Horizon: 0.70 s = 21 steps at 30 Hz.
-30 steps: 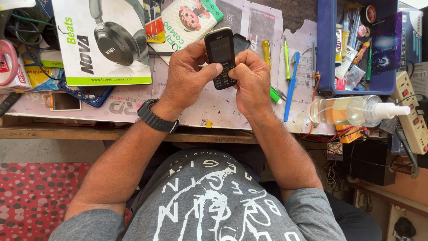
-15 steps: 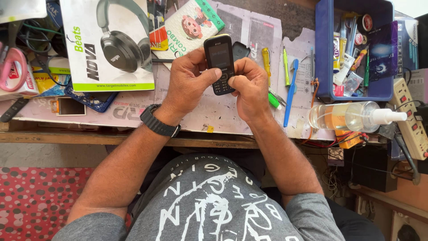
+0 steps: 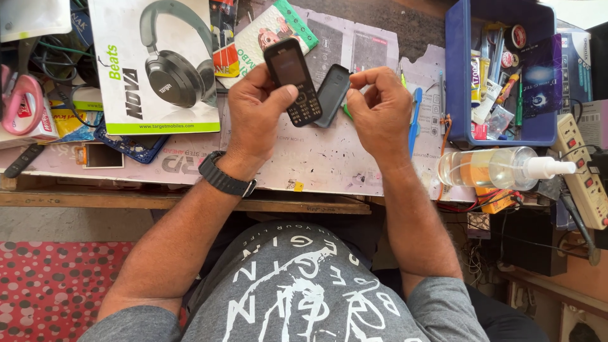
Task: The person uses a green pen-like tool to work on a small component, then assembles a yellow feature phone by inserting a SIM card and battery, closing the back cover, and testing the keypad. The phone is handed to another person at the end.
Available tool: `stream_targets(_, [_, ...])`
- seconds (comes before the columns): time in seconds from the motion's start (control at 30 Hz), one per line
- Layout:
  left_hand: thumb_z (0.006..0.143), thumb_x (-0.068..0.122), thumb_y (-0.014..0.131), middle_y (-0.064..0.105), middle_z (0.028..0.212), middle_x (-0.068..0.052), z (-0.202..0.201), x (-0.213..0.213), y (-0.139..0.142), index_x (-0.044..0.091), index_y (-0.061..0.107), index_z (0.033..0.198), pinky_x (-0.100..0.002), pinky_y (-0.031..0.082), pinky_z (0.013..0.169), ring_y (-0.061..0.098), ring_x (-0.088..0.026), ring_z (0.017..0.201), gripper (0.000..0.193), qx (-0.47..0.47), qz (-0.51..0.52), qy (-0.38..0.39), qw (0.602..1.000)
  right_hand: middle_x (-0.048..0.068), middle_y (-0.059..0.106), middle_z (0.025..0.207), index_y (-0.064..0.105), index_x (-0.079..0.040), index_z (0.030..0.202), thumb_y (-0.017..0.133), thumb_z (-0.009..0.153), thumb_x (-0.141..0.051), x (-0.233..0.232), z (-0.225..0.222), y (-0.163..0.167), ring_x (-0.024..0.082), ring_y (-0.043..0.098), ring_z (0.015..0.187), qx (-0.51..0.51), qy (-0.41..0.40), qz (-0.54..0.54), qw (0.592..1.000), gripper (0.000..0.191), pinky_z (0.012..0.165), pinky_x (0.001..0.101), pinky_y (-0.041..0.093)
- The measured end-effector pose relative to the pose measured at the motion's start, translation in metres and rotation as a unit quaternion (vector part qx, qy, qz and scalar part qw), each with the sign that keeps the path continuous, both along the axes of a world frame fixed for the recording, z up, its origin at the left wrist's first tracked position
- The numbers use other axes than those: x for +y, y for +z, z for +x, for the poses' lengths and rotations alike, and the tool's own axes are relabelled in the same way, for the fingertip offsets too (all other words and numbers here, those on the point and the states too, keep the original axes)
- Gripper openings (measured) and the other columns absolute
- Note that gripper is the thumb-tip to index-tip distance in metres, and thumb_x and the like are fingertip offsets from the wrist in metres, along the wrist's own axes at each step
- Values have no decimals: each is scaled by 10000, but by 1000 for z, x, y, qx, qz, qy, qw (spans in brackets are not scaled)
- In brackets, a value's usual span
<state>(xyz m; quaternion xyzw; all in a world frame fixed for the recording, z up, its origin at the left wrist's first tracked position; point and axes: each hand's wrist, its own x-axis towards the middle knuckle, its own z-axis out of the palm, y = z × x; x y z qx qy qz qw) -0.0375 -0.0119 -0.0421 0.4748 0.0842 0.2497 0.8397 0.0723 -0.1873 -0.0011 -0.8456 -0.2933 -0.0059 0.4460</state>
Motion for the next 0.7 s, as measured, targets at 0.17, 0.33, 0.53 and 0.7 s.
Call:
stream_targets(0.17, [939, -50, 635, 728, 1112, -100, 1, 0, -1, -37, 649, 1249, -274, 641, 904, 712, -110, 982, 311, -13, -15, 8, 1000, 120, 684, 1152, 692, -50, 1177, 865, 828, -210, 4, 5, 11, 244, 648, 993, -187, 68, -157, 967, 421, 838, 382, 519])
stream_targets(0.33, [947, -47, 637, 719, 1100, -82, 1, 0, -2, -34, 650, 1253, -259, 623, 886, 689, -90, 957, 307, -12, 1, 1, 1000, 155, 672, 1196, 568, -61, 1375, 930, 774, -484, 22, 11, 9, 331, 605, 1133, -154, -11, -302, 941, 819, 961, 515, 385])
stream_targets(0.53, [948, -41, 651, 725, 1092, -61, 2, -1, -3, -30, 665, 1236, -246, 604, 880, 677, -77, 954, 289, -9, 30, -2, 1000, 129, 726, 1015, 483, -60, 1436, 921, 727, -328, 33, 21, -6, 295, 682, 968, -100, -19, -236, 966, 875, 864, 462, 471])
stream_targets(0.7, [952, -40, 634, 715, 1155, -74, 3, 0, -3, -30, 619, 1315, -269, 611, 924, 687, -99, 1019, 364, -19, -23, -18, 999, 60, 757, 889, 614, -71, 1333, 843, 847, -133, 27, 26, -17, 159, 717, 737, -8, -9, -138, 990, 541, 658, 306, 577])
